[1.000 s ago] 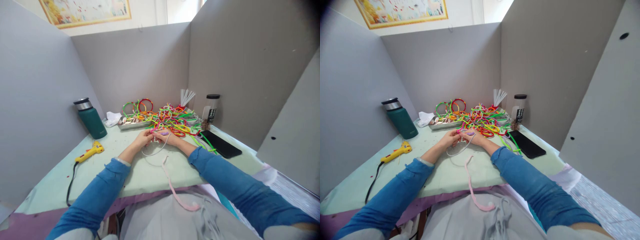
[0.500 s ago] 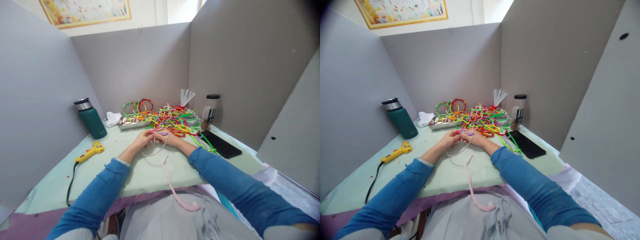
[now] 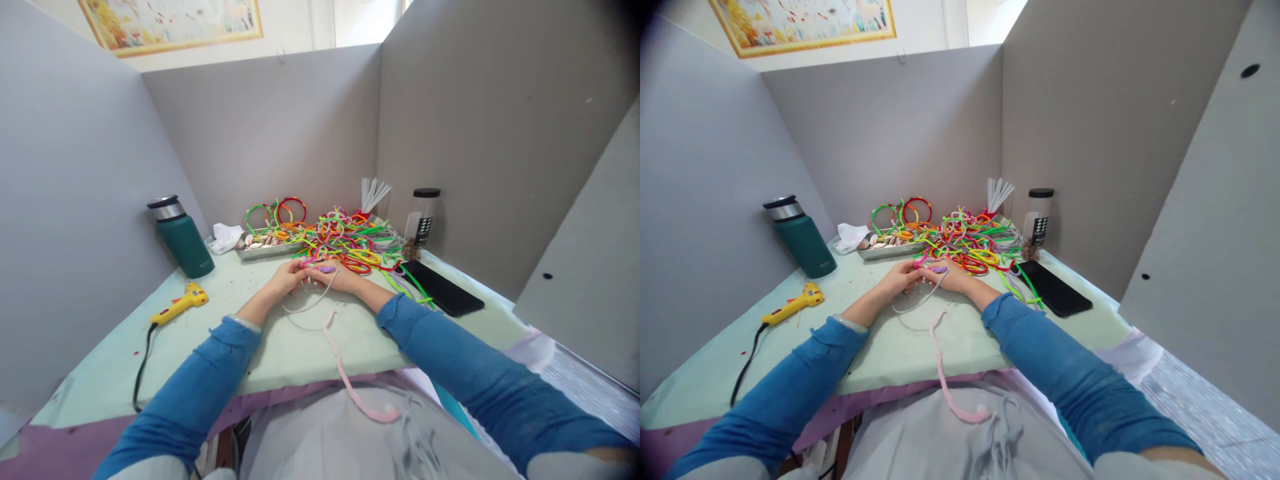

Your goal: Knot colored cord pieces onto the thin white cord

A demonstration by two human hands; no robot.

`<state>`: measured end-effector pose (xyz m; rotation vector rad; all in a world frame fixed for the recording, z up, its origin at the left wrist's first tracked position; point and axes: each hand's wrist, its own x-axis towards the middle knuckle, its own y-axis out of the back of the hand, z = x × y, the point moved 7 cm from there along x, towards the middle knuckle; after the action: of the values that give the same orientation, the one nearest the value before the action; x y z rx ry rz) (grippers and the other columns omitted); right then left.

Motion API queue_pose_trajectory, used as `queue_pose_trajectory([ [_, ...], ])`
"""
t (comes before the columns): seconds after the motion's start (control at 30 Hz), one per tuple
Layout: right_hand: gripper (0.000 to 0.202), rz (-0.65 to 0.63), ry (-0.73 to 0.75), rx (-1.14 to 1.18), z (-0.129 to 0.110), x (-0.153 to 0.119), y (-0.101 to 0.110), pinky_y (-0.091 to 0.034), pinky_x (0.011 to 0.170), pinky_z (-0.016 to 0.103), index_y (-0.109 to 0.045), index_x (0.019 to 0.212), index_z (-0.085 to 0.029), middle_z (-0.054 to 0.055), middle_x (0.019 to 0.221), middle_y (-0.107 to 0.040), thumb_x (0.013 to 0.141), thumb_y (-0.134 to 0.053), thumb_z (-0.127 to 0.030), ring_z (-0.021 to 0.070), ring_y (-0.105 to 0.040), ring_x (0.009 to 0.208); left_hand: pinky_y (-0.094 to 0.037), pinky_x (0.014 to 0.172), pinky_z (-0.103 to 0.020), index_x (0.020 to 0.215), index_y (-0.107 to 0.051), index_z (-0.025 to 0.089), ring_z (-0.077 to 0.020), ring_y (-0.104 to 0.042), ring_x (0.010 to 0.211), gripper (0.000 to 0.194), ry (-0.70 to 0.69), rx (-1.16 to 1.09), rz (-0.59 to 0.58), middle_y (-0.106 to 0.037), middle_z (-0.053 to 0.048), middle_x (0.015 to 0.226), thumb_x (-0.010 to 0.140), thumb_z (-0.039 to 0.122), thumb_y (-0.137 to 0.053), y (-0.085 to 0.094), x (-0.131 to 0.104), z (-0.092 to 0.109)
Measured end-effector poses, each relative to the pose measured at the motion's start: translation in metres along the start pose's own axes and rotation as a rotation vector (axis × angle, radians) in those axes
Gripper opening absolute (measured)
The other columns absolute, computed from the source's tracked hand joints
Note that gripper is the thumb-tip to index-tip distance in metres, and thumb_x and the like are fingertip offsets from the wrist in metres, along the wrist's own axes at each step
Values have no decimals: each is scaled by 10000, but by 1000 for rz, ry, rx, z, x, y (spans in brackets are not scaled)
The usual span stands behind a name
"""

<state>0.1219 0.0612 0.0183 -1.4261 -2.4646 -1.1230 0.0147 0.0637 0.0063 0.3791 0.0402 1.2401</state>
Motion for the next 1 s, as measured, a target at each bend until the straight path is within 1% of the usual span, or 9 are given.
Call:
queue_pose_trajectory([
  [0.3,484,-9,11,-60,1,0,0,-343,498,207,-638,714,-113,4,553,-545,823,-420,-532,82,-445,517,-244,310,-167,768,-472,154,-14,-312,317,185,16,53,7,-461,63,549,774,314,-565,0,0,2],
  [0.53,483,-26,18,-66,4,2,-1,-341,485,206,-646,737,-122,5,560,-550,823,-418,-539,80,-436,510,-250,309,-163,769,-470,157,-17,-327,315,192,3,65,2,-456,65,547,768,318,-575,1,1,-1],
  [0.83,464,-37,18,-98,4,3,-2,-350,497,214,-643,712,-131,3,556,-546,826,-426,-525,87,-449,519,-258,314,-163,799,-500,148,-17,-323,323,198,5,59,-18,-456,63,543,768,328,-576,0,-1,0],
  [1.0,462,-50,16,-101,3,3,-2,-348,500,214,-622,687,-129,3,569,-551,824,-426,-524,86,-451,521,-257,311,-164,800,-504,147,-20,-326,326,176,33,97,-11,-466,58,553,772,310,-564,1,0,-2],
])
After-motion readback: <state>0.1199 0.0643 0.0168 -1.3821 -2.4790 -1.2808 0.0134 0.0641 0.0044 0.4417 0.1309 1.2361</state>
